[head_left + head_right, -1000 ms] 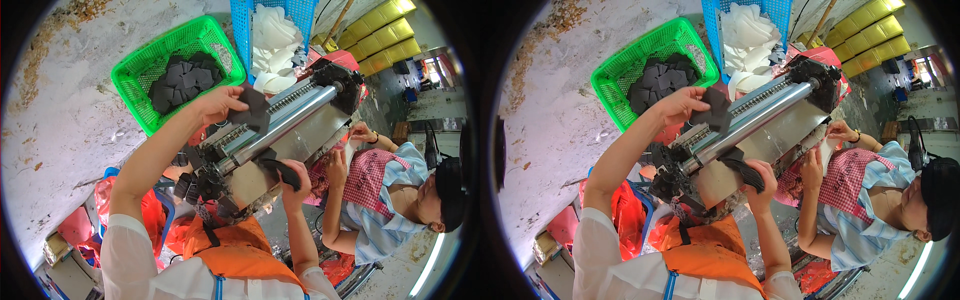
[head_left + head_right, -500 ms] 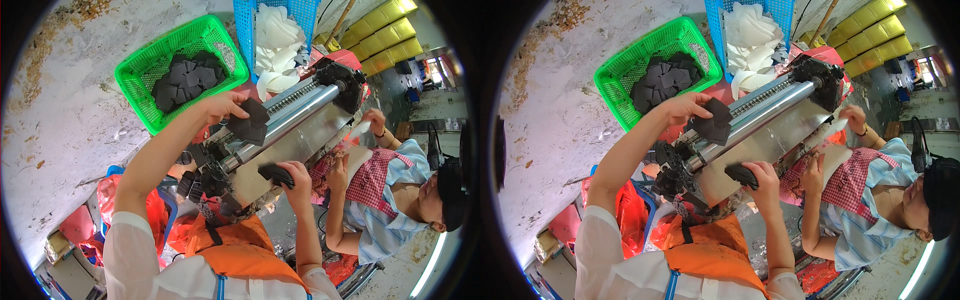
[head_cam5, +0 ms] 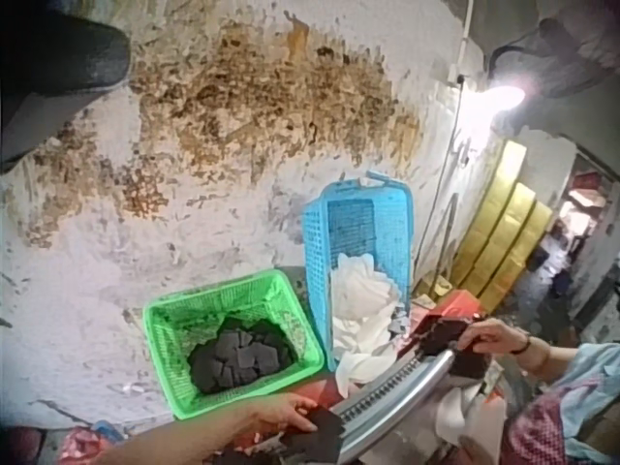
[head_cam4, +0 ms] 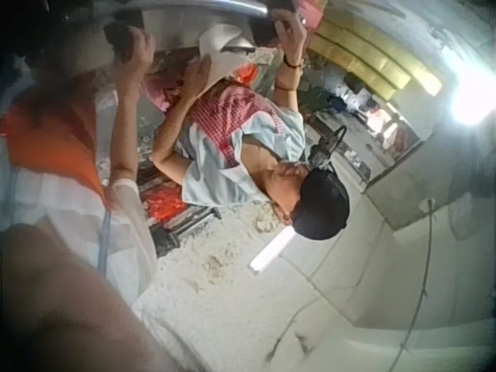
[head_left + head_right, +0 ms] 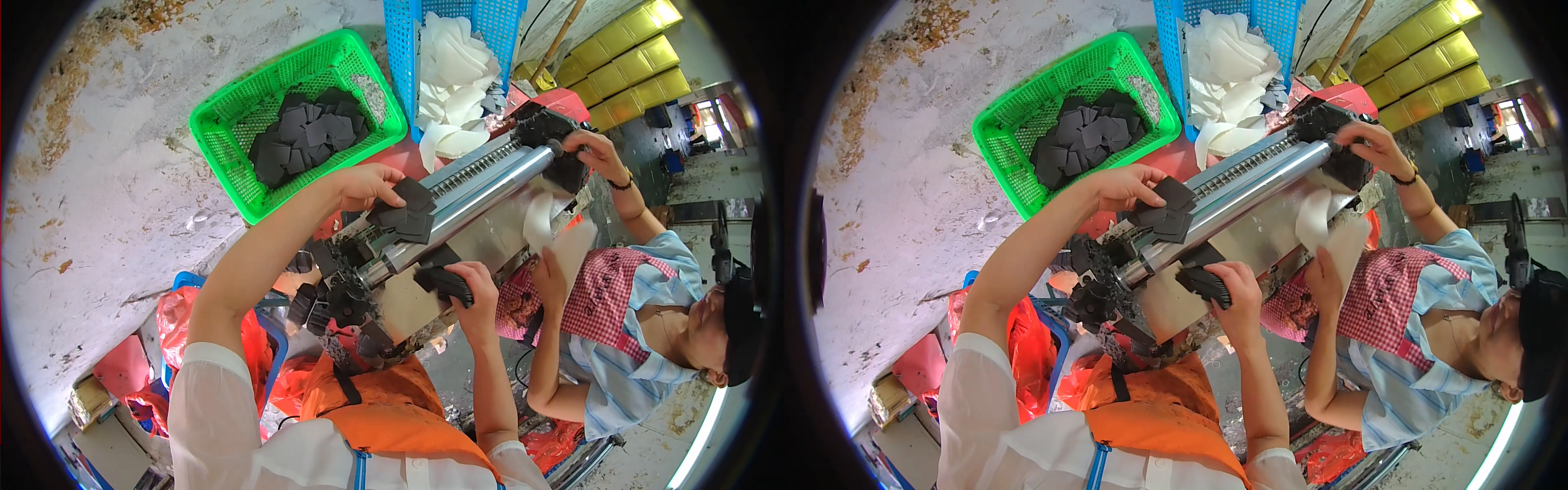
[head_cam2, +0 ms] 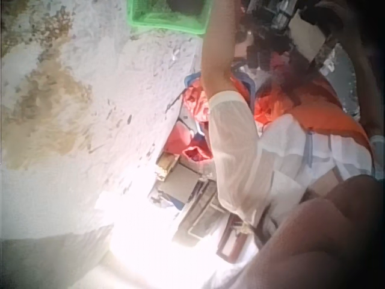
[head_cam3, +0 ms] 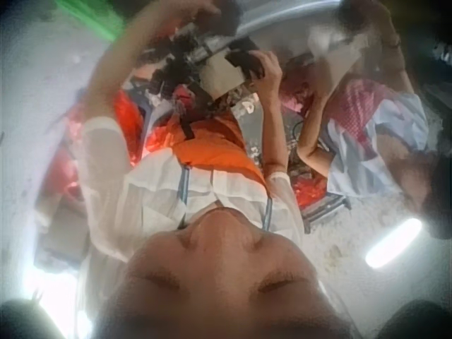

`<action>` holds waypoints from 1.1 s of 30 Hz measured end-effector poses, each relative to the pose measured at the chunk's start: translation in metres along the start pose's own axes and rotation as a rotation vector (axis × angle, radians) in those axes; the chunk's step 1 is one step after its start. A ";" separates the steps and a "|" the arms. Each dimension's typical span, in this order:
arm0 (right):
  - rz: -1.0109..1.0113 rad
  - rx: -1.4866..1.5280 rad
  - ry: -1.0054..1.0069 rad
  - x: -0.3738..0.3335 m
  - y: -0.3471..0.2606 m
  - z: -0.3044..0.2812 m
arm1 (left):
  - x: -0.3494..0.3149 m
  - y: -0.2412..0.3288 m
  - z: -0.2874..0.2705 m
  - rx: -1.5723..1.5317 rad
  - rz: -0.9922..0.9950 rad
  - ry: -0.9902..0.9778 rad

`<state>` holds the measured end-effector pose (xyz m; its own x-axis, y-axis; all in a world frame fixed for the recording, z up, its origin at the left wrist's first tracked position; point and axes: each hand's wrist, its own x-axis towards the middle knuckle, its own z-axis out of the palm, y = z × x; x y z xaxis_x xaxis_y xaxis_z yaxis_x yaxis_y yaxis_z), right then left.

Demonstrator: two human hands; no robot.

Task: The person applies adhesive to shoe components using an industrial roller machine.

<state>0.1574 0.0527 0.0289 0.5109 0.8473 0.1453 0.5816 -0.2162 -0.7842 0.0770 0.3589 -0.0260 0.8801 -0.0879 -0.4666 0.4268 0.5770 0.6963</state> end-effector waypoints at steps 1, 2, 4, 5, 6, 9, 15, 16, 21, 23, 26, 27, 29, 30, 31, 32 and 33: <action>0.082 0.074 -0.025 0.001 0.000 0.001 | 0.001 -0.002 -0.002 0.000 -0.008 0.007; 0.195 0.277 -0.001 0.001 -0.001 0.000 | 0.001 -0.003 -0.005 0.002 -0.016 0.012; 0.240 0.244 -0.059 0.003 -0.003 -0.002 | 0.003 -0.004 -0.013 0.037 -0.034 0.022; 0.336 0.185 -0.130 0.004 -0.005 -0.003 | 0.003 -0.004 -0.016 0.069 -0.048 0.025; 0.256 -0.001 -0.183 0.006 -0.006 -0.003 | 0.004 -0.003 -0.018 0.100 -0.061 0.028; -0.084 -0.301 0.057 0.012 -0.007 0.004 | 0.008 0.001 -0.020 0.302 -0.080 0.207; 0.088 0.289 0.187 0.008 -0.004 0.002 | -0.017 0.018 -0.026 -0.107 0.161 0.189; 0.166 0.315 0.086 0.003 -0.004 -0.007 | -0.019 0.019 -0.025 -0.189 0.185 0.104; 0.027 -0.208 -0.137 -0.003 -0.003 -0.014 | 0.004 0.002 -0.013 0.051 0.104 0.111; 0.012 -0.193 -0.067 -0.002 -0.006 -0.007 | 0.012 -0.007 -0.023 0.153 0.135 0.309; 0.028 -0.186 -0.016 -0.002 -0.011 -0.002 | 0.010 -0.013 -0.062 0.236 0.356 0.622; 0.016 -0.204 -0.031 -0.002 -0.012 -0.001 | 0.008 -0.011 -0.079 0.288 0.460 0.674; 0.018 -0.240 -0.018 -0.004 -0.012 0.001 | -0.002 0.000 -0.112 0.485 0.676 1.031; -0.039 -0.268 0.000 -0.004 -0.011 0.002 | -0.005 0.001 -0.116 0.733 0.627 1.376; -0.081 -0.300 0.028 -0.003 -0.010 0.004 | -0.009 0.004 -0.117 0.931 0.415 1.686; -0.166 -0.324 0.083 -0.001 -0.008 0.008 | -0.010 0.005 -0.110 1.030 0.501 1.543; -0.152 -0.323 0.113 0.001 -0.007 0.012 | -0.009 0.006 -0.097 1.102 0.528 1.378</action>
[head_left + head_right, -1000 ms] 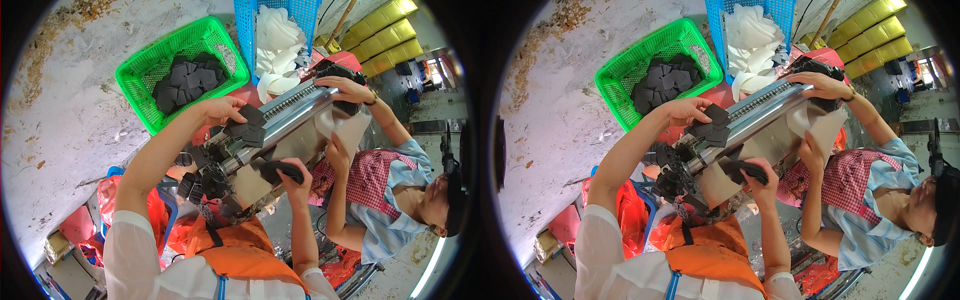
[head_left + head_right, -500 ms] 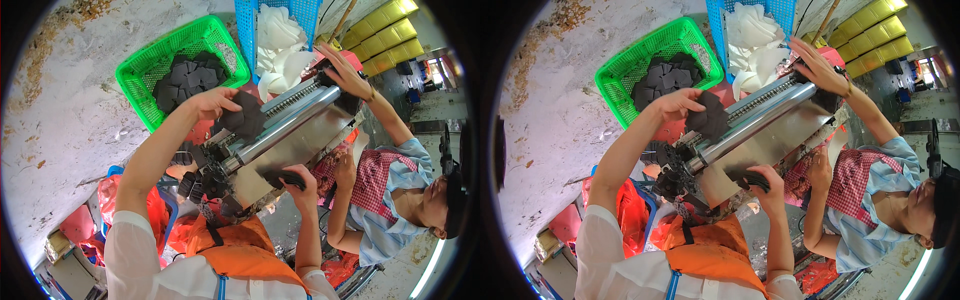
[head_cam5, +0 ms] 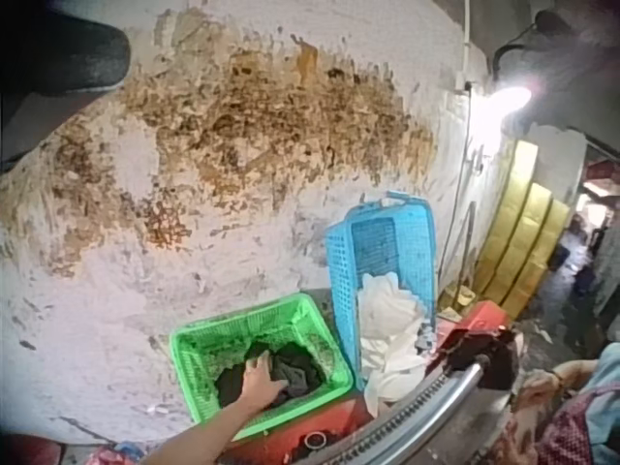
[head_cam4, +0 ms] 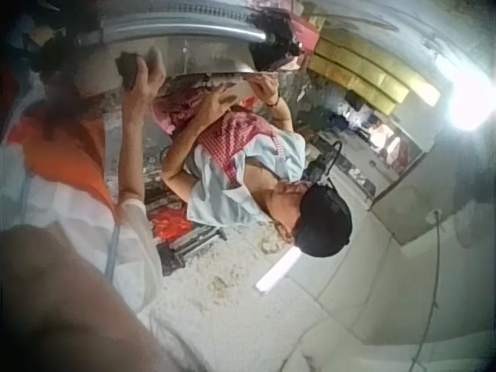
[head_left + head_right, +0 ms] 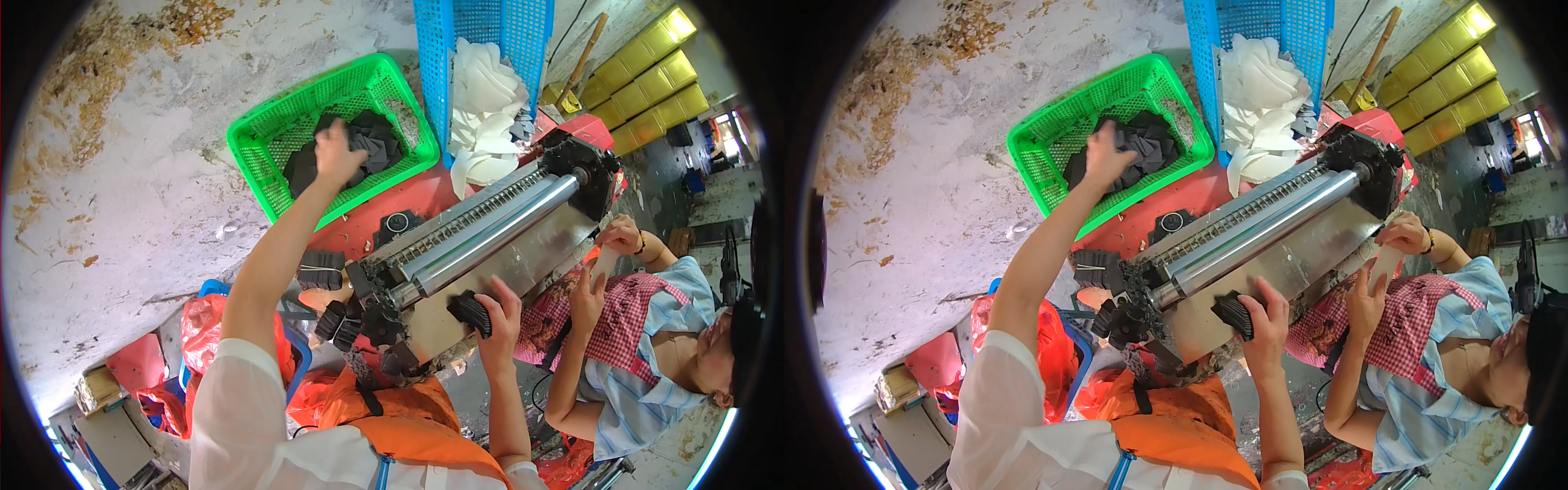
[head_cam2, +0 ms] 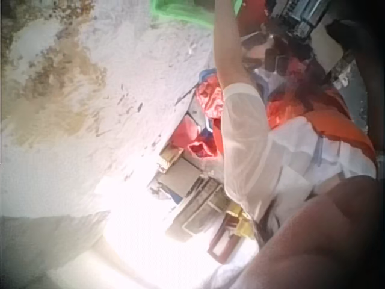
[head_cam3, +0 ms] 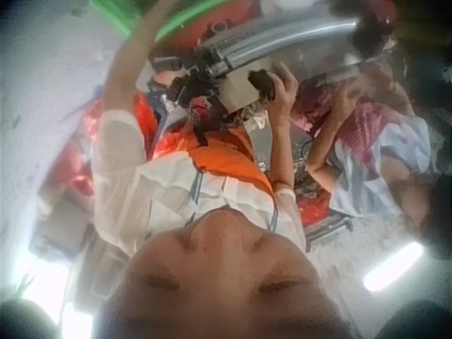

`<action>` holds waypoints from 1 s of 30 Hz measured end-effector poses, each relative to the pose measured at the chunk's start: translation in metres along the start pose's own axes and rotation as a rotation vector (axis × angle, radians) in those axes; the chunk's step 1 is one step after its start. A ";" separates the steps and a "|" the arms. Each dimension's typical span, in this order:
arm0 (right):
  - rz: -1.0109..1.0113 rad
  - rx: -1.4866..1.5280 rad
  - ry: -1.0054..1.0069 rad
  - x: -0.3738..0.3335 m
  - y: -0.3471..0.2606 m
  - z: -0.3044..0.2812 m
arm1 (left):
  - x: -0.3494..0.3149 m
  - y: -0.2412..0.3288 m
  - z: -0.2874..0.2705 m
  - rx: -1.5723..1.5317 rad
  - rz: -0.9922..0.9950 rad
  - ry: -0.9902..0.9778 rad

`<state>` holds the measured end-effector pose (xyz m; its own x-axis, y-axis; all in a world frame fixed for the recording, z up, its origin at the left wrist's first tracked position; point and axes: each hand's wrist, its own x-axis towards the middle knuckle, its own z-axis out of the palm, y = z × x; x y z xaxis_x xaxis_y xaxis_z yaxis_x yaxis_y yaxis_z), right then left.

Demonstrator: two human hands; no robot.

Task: The person applies adhesive to shoe components using an industrial roller machine.

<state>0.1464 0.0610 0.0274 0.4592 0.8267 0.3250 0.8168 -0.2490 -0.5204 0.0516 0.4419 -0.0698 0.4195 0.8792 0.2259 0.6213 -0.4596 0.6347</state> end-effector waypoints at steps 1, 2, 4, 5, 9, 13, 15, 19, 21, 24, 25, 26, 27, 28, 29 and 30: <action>-0.019 0.006 0.059 0.004 0.000 0.005 | -0.004 0.016 -0.001 -0.018 0.081 -0.134; -0.029 0.001 0.114 0.006 0.000 0.007 | -0.013 0.040 0.003 -0.317 0.181 -0.547; 0.170 0.349 0.123 0.012 -0.002 0.006 | -0.054 0.082 0.009 -0.633 0.053 -1.145; 0.296 0.536 0.117 0.013 -0.003 0.002 | -0.064 0.097 0.009 -0.648 0.200 -1.270; 0.387 0.360 -0.190 0.010 -0.006 -0.024 | -0.071 0.116 0.006 -0.362 0.294 -1.225; 0.038 0.021 -0.122 0.001 0.004 -0.014 | -0.054 0.107 -0.007 -0.445 0.002 -1.271; -0.016 -0.011 -0.037 -0.003 0.012 0.000 | -0.044 0.100 -0.018 -0.913 -0.361 -1.225; -0.102 -0.026 0.147 -0.004 0.018 0.021 | -0.046 0.103 -0.026 -1.105 -0.476 -1.333; -0.062 -0.025 0.191 -0.001 0.017 0.024 | -0.053 0.107 -0.021 -1.020 -0.354 -1.436; 0.107 0.266 0.127 0.003 0.013 0.016 | -0.058 0.111 -0.011 -0.942 -0.328 -1.414; 0.200 0.445 0.159 0.005 0.013 0.009 | -0.059 0.112 -0.008 -0.913 -0.329 -1.413; 0.260 0.593 0.167 0.006 0.012 0.004 | -0.059 0.112 -0.007 -0.884 -0.332 -1.411; 0.324 0.714 0.104 0.006 0.012 -0.008 | -0.060 0.112 -0.006 -0.852 -0.335 -1.410; 0.352 0.852 0.069 0.007 0.012 -0.015 | -0.059 0.111 -0.005 -0.847 -0.339 -1.418; 0.483 0.730 -0.056 0.004 0.010 -0.023 | -0.059 0.111 -0.005 -0.844 -0.343 -1.426; 0.425 0.603 -0.137 0.004 0.008 -0.027 | -0.059 0.111 -0.006 -0.841 -0.349 -1.433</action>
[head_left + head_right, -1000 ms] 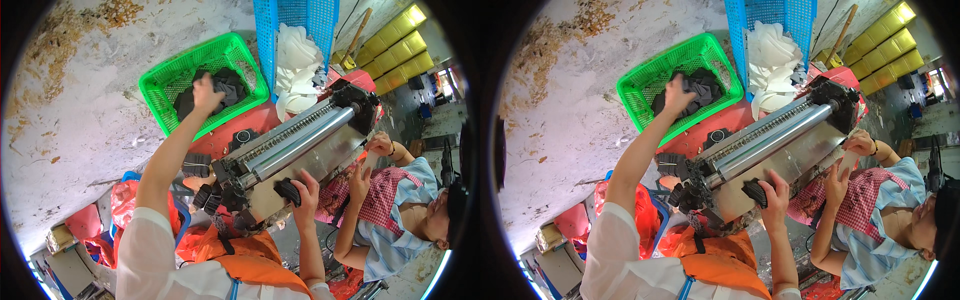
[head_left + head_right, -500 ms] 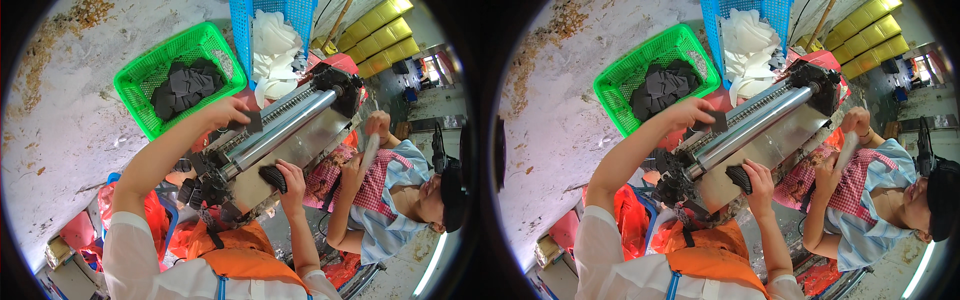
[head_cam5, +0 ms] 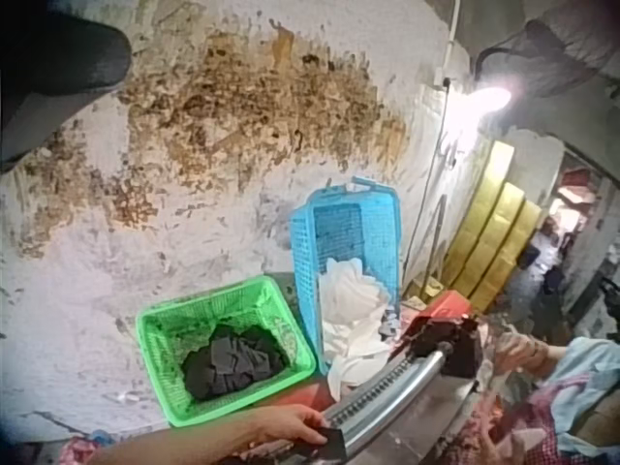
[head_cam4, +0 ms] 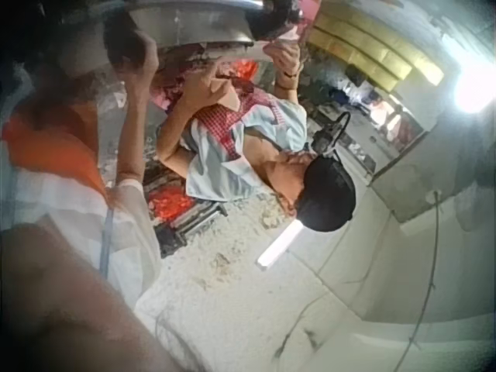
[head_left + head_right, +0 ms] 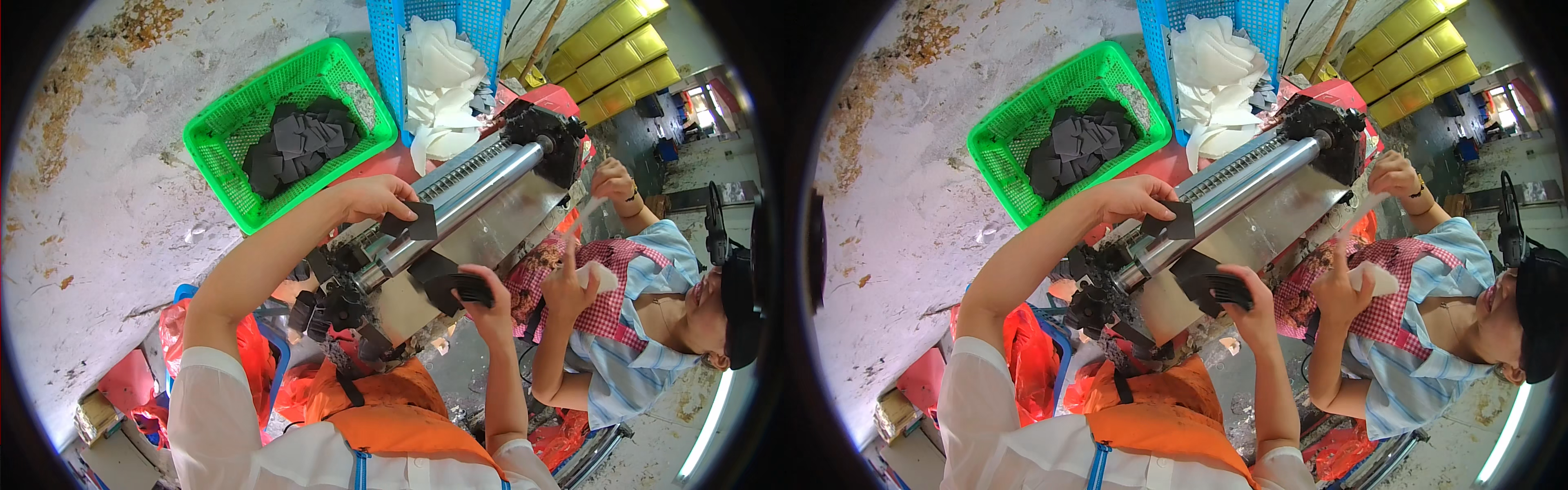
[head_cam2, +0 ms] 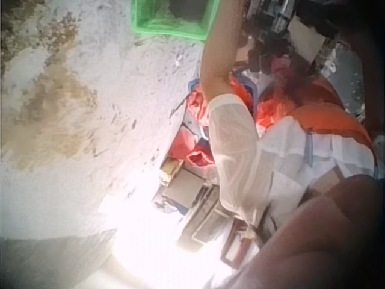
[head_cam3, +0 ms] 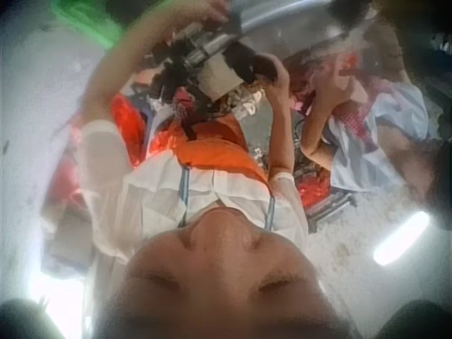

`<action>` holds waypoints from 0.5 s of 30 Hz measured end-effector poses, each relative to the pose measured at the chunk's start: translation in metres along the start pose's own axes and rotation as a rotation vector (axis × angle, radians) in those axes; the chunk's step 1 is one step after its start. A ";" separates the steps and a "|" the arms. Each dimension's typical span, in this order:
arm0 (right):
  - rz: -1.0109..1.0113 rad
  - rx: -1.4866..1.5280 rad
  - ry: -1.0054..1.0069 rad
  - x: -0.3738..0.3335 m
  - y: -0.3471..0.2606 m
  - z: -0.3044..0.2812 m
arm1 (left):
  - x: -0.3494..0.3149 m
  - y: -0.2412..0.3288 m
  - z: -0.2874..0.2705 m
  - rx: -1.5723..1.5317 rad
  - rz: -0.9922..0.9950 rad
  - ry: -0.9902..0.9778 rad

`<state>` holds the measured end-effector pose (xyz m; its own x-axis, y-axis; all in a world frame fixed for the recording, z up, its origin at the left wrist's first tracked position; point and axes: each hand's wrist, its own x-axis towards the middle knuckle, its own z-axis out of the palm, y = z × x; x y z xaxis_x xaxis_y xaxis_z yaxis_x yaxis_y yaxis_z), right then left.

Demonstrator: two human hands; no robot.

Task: The person applies adhesive to shoe components using an industrial roller machine.

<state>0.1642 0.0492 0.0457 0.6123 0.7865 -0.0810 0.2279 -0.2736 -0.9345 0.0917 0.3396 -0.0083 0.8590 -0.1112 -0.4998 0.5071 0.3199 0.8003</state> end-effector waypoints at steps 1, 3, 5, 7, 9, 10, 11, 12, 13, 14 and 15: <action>-0.055 -0.148 -0.052 -0.002 -0.002 0.001 | 0.000 0.000 0.000 -0.019 0.013 -0.005; -0.196 -0.464 -0.050 -0.003 -0.003 0.007 | -0.002 0.001 0.001 -0.052 0.030 -0.009; 0.006 -0.155 0.035 -0.002 -0.002 0.016 | -0.003 0.003 0.001 -0.029 0.016 -0.029; 0.221 0.235 0.093 -0.001 0.000 0.020 | -0.005 0.004 0.001 -0.005 -0.003 -0.040; 0.207 0.216 0.124 -0.003 0.000 0.018 | -0.008 0.004 -0.001 0.011 -0.002 -0.038; 0.254 0.176 0.168 -0.006 -0.002 0.013 | -0.010 0.004 -0.001 0.010 -0.007 -0.039; 0.230 0.076 0.105 -0.008 -0.004 0.008 | -0.012 0.003 -0.001 0.008 -0.012 -0.041; 0.140 -0.073 0.012 -0.012 -0.009 0.003 | -0.013 0.002 -0.002 0.008 -0.017 -0.045; 0.102 -0.247 -0.038 -0.016 -0.014 -0.001 | -0.015 0.001 -0.002 -0.011 -0.013 -0.048; 0.044 -0.398 -0.092 -0.019 -0.020 -0.004 | -0.016 0.001 -0.002 -0.029 -0.007 -0.051; 0.077 -0.400 -0.124 -0.022 -0.026 -0.004 | -0.016 0.000 -0.003 -0.049 0.007 -0.055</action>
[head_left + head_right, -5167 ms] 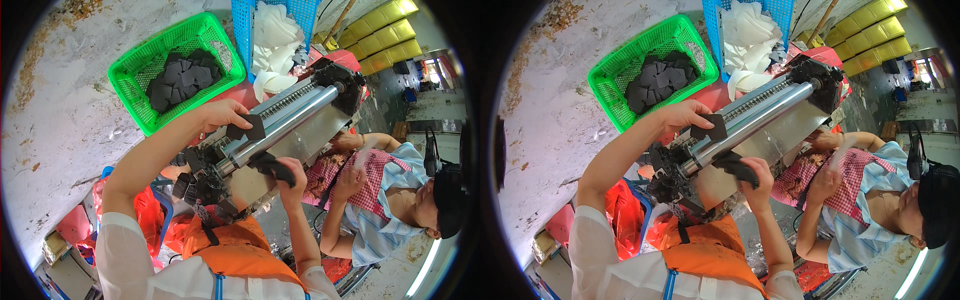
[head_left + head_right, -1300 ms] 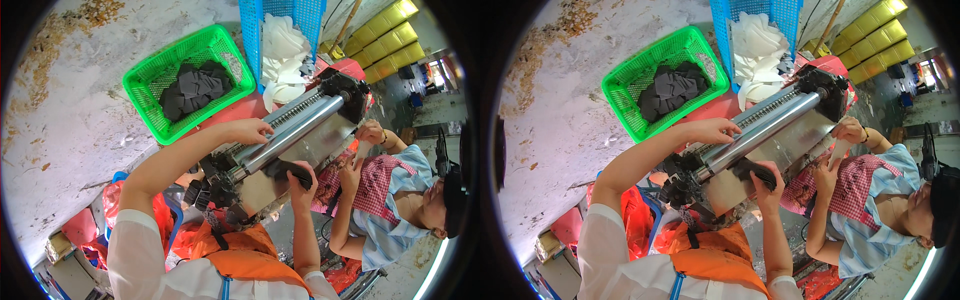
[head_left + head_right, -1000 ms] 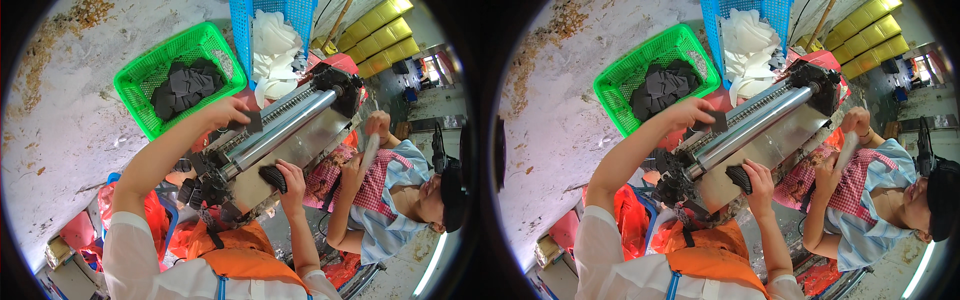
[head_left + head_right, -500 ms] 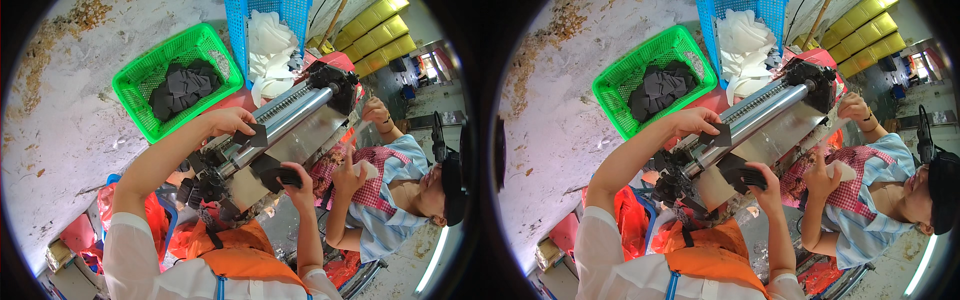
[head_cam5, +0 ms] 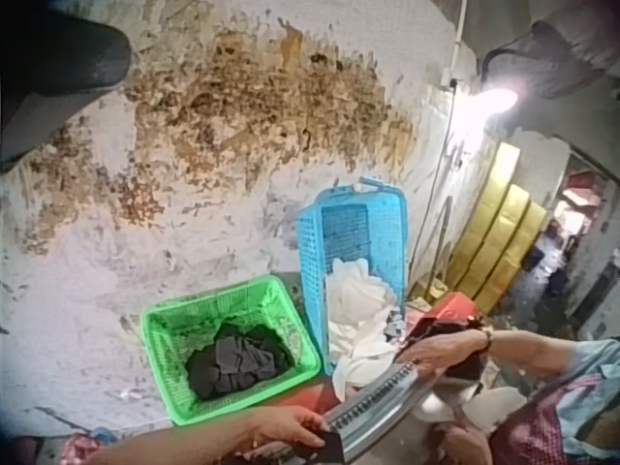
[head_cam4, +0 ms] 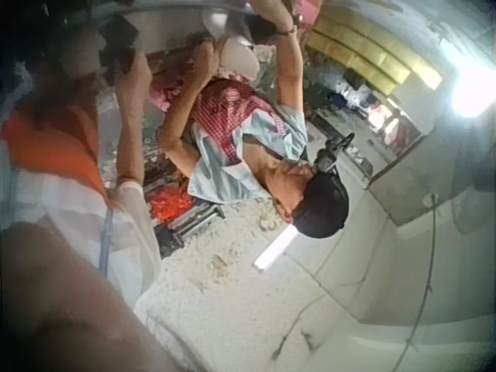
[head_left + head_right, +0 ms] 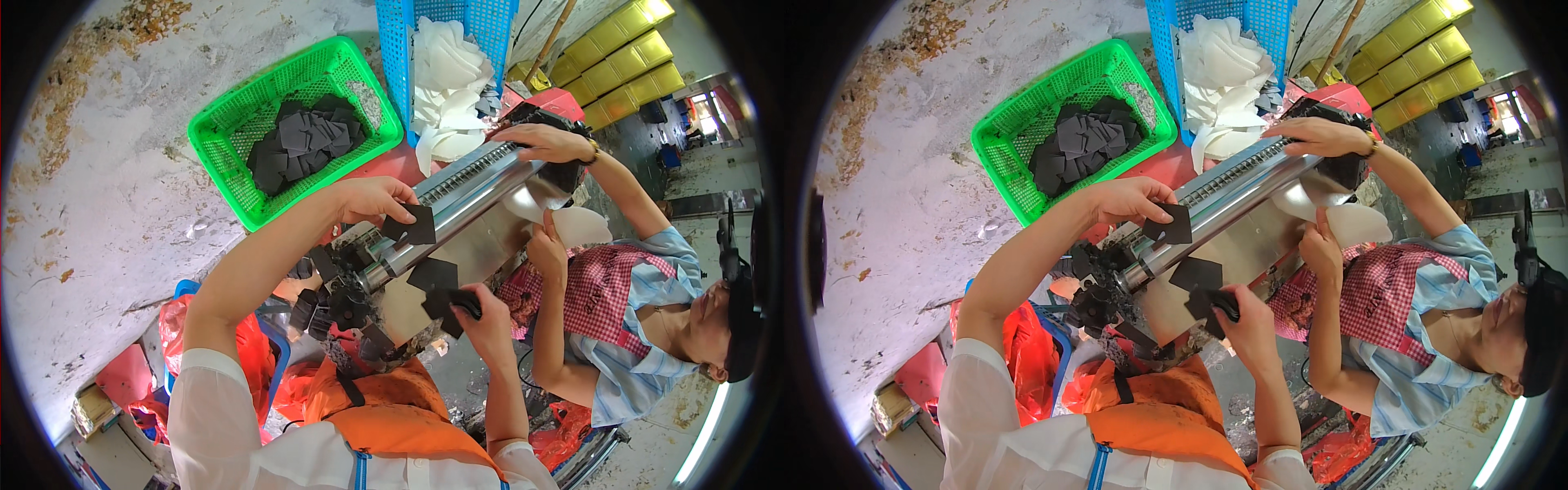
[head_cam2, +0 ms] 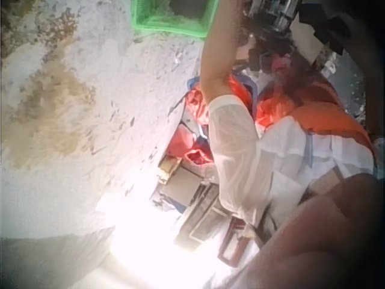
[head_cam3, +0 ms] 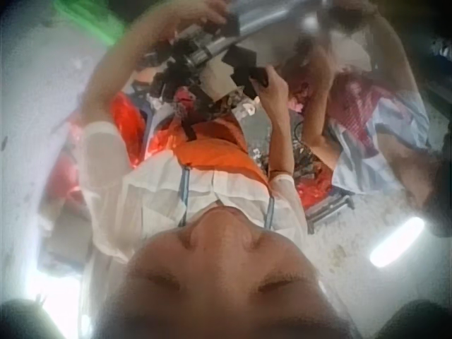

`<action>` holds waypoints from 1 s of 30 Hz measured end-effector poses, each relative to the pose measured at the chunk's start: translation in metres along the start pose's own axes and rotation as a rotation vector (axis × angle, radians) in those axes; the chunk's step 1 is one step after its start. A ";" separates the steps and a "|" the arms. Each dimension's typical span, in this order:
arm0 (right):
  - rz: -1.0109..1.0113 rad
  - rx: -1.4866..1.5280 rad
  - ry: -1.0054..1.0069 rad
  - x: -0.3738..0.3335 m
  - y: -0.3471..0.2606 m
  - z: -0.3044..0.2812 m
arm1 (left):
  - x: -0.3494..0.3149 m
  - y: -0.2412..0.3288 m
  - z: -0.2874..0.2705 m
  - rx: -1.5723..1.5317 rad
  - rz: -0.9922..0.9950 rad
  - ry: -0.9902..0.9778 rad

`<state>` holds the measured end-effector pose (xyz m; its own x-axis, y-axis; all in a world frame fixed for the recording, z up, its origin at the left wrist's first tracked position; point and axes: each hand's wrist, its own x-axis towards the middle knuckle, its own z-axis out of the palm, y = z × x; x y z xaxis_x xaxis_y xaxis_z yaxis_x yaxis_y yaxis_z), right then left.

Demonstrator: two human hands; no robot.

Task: The person applies adhesive to shoe components using an industrial roller machine.

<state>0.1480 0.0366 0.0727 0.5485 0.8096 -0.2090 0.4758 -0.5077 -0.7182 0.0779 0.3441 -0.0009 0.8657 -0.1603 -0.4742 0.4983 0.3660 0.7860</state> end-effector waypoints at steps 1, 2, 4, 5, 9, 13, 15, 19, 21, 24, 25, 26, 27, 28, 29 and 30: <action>0.071 -0.049 -0.060 -0.002 -0.005 -0.001 | 0.000 0.000 0.000 0.001 -0.004 -0.001; 0.090 -0.058 -0.128 -0.002 -0.010 0.000 | 0.000 -0.001 -0.001 0.003 0.000 -0.004; 0.170 -0.009 -0.243 0.002 -0.015 0.005 | 0.001 -0.001 -0.002 0.008 0.006 -0.012; 0.047 0.097 -0.200 0.005 -0.015 0.007 | 0.002 -0.002 -0.003 0.014 0.010 -0.018; -0.178 0.373 -0.112 0.011 0.001 0.006 | 0.007 -0.004 -0.004 0.007 0.010 -0.012; 0.028 0.279 -0.117 0.014 0.018 0.001 | 0.010 -0.002 -0.004 0.034 -0.026 0.040; -0.150 0.019 0.065 0.023 0.020 0.011 | 0.010 0.002 -0.005 0.107 -0.034 0.145; -0.445 -0.031 0.440 0.036 0.014 0.032 | 0.004 0.008 -0.005 -0.224 0.100 0.263; -0.310 0.275 0.426 0.032 0.013 0.031 | 0.000 0.007 -0.001 -0.241 0.182 0.118; 0.012 0.423 0.210 0.020 0.015 0.020 | 0.001 0.001 0.010 -0.026 0.147 0.069; 0.218 0.349 0.123 0.018 0.017 0.019 | 0.002 0.000 0.012 0.062 0.112 0.076; 0.064 0.092 0.101 0.020 0.019 0.021 | 0.003 0.001 0.012 0.099 0.121 0.163; -0.148 0.018 0.199 0.021 0.021 0.020 | 0.004 0.001 0.011 0.006 0.155 0.224; -0.317 -0.064 0.303 0.025 0.022 0.025 | 0.005 0.002 0.008 -0.088 0.188 0.286; -0.385 -0.180 0.353 0.030 0.024 0.030 | 0.006 0.002 0.006 -0.183 0.220 0.349; -0.362 -0.043 0.363 0.030 0.025 0.029 | 0.006 0.004 0.001 -0.405 0.371 0.255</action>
<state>0.1565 0.0566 0.0296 0.5434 0.7849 0.2978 0.7030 -0.2316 -0.6725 0.0851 0.3434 -0.0005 0.9146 0.2512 -0.3170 0.0645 0.6830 0.7275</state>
